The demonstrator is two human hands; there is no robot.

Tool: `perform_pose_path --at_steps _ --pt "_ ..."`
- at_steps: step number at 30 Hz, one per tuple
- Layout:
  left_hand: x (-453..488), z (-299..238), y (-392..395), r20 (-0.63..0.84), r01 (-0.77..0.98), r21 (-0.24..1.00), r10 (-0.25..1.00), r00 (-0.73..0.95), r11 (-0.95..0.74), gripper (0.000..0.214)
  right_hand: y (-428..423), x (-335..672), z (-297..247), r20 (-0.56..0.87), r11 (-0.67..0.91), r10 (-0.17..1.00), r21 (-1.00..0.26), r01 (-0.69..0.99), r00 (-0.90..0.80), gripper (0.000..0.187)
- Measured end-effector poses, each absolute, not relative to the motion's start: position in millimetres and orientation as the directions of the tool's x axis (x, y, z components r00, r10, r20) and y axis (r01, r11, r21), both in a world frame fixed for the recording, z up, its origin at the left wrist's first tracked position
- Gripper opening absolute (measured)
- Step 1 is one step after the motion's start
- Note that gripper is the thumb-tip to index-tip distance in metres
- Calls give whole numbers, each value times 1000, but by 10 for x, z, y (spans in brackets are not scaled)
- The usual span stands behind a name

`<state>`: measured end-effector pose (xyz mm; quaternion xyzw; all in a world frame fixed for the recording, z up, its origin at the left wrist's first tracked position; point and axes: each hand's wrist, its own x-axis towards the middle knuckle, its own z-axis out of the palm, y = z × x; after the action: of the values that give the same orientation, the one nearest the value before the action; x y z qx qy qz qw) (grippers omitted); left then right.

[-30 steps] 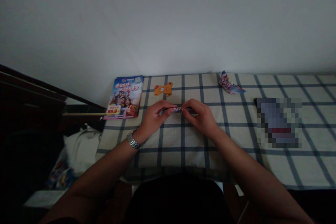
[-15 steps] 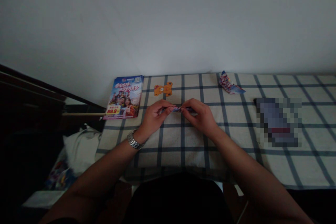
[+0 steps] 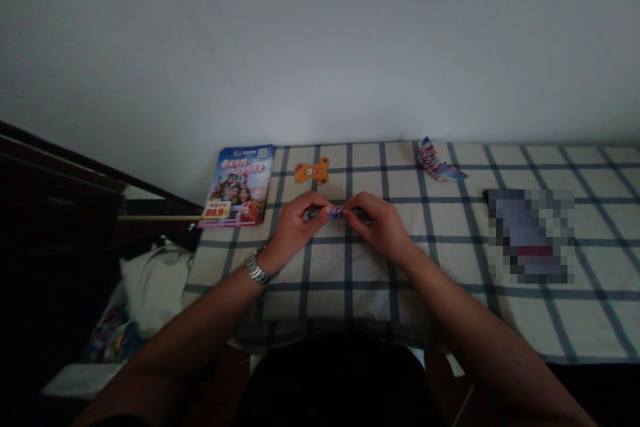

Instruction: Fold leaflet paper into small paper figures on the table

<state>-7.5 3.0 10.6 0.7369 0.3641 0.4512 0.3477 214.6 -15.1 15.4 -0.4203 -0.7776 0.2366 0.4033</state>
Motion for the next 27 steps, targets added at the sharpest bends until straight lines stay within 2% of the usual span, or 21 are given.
perform_pose_path --at_steps 6,12,18,27 --pt "-93 92 45 419 262 793 805 421 -550 7 -145 2160 138 407 522 852 -709 474 -329 5" --pt "-107 108 61 423 266 794 810 405 -547 15 -132 2196 152 365 474 880 -715 514 -303 12" --pt "-105 100 63 434 323 762 813 388 -561 3 -128 2187 150 375 489 872 -705 514 -314 14" --pt "-79 121 33 462 319 733 784 414 -601 5 -145 2151 132 394 511 859 -708 487 -327 14"
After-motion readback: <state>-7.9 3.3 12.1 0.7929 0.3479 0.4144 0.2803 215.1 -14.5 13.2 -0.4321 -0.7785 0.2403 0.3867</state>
